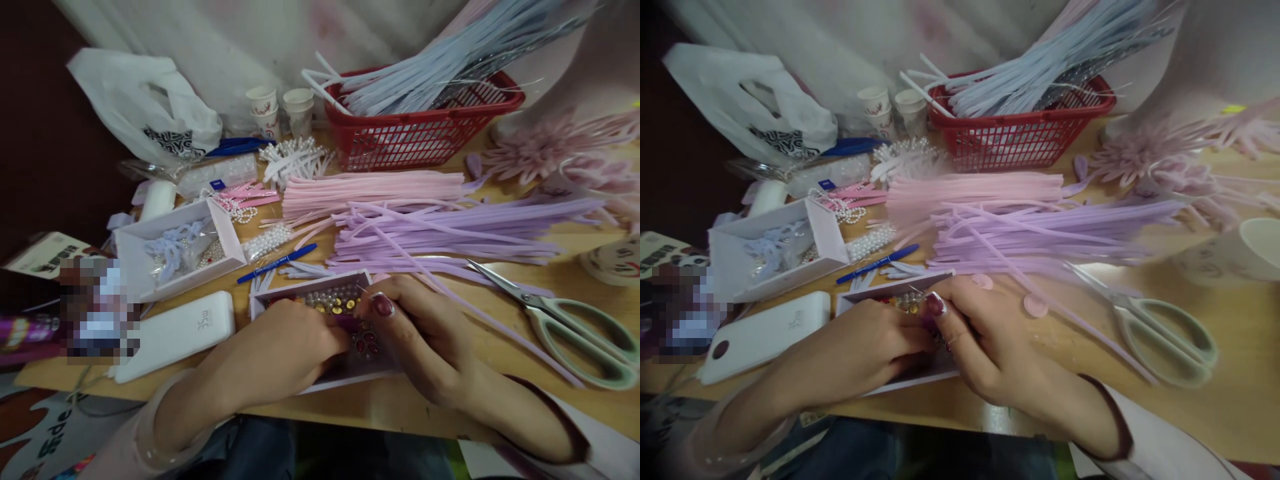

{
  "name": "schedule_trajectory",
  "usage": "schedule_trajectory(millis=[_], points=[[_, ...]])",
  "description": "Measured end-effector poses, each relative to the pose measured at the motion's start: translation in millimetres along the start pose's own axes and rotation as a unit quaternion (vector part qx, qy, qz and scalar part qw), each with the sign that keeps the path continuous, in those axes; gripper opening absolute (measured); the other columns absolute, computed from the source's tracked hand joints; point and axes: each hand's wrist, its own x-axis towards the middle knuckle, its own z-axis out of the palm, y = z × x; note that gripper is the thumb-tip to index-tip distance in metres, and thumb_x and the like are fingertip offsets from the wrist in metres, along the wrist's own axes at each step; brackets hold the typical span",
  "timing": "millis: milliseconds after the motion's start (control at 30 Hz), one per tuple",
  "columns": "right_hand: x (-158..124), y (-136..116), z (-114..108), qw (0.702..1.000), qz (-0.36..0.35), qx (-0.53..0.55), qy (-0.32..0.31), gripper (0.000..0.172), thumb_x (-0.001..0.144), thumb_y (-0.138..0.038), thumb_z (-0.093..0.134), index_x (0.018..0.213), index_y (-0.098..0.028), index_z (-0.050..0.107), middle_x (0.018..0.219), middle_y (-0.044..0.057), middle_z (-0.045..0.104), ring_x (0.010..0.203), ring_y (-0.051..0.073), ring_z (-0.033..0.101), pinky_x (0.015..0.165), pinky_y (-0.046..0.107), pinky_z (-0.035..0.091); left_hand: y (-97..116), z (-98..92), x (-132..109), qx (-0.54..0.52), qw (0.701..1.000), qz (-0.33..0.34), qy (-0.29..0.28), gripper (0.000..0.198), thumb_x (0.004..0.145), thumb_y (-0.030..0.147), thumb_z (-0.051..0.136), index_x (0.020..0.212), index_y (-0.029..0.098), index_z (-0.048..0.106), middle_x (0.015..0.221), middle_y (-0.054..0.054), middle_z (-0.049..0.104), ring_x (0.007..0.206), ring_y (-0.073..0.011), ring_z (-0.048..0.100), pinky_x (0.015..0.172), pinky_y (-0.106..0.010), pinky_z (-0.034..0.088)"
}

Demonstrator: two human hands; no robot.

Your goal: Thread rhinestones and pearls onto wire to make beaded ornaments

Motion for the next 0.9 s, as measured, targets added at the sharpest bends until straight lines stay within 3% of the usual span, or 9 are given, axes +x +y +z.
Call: schedule_trajectory(millis=[233,467,900], points=[[1.3,0.4,-0.2,1.0,-0.02,0.004,-0.005,0.021,0.101,-0.021,0.04,0.085,-0.02,0.054,0.072,0.002,0.061,0.063,0.014,0.054,0.059,0.026,0.042,0.3,4.7,5.8,-0.036,0.997,0.056,0.039,0.025,0.091,0.009,0.054,0.088,0.024,0.075,0.097,-0.003,0.078,0.091,-0.0205,0.072,0.08,-0.027,0.051],[0.5,-0.8,3.8,1.0,-0.021,0.02,0.0,0.024,0.101,-0.02,0.039,0.081,-0.019,0.054,0.07,0.0,0.057,0.061,0.013,0.051,0.059,0.025,0.041,-1.8,8.4,4.2,-0.025,0.997,0.047,0.055,0.023,0.09,0.01,0.055,0.089,0.024,0.074,0.095,-0.002,0.078,0.088,-0.0197,0.072,0.077,-0.025,0.05],[-0.1,1.4,7.3,0.997,-0.068,-0.009,0.019,0.021,0.099,-0.015,0.041,0.079,-0.02,0.048,0.068,-0.003,0.05,0.059,0.011,0.044,0.057,0.023,0.036,-8.3,9.0,1.3,0.014,0.999,0.047,0.019,0.016,0.088,0.012,0.06,0.083,0.022,0.072,0.092,0.001,0.078,0.085,-0.0182,0.072,0.073,-0.024,0.045]])
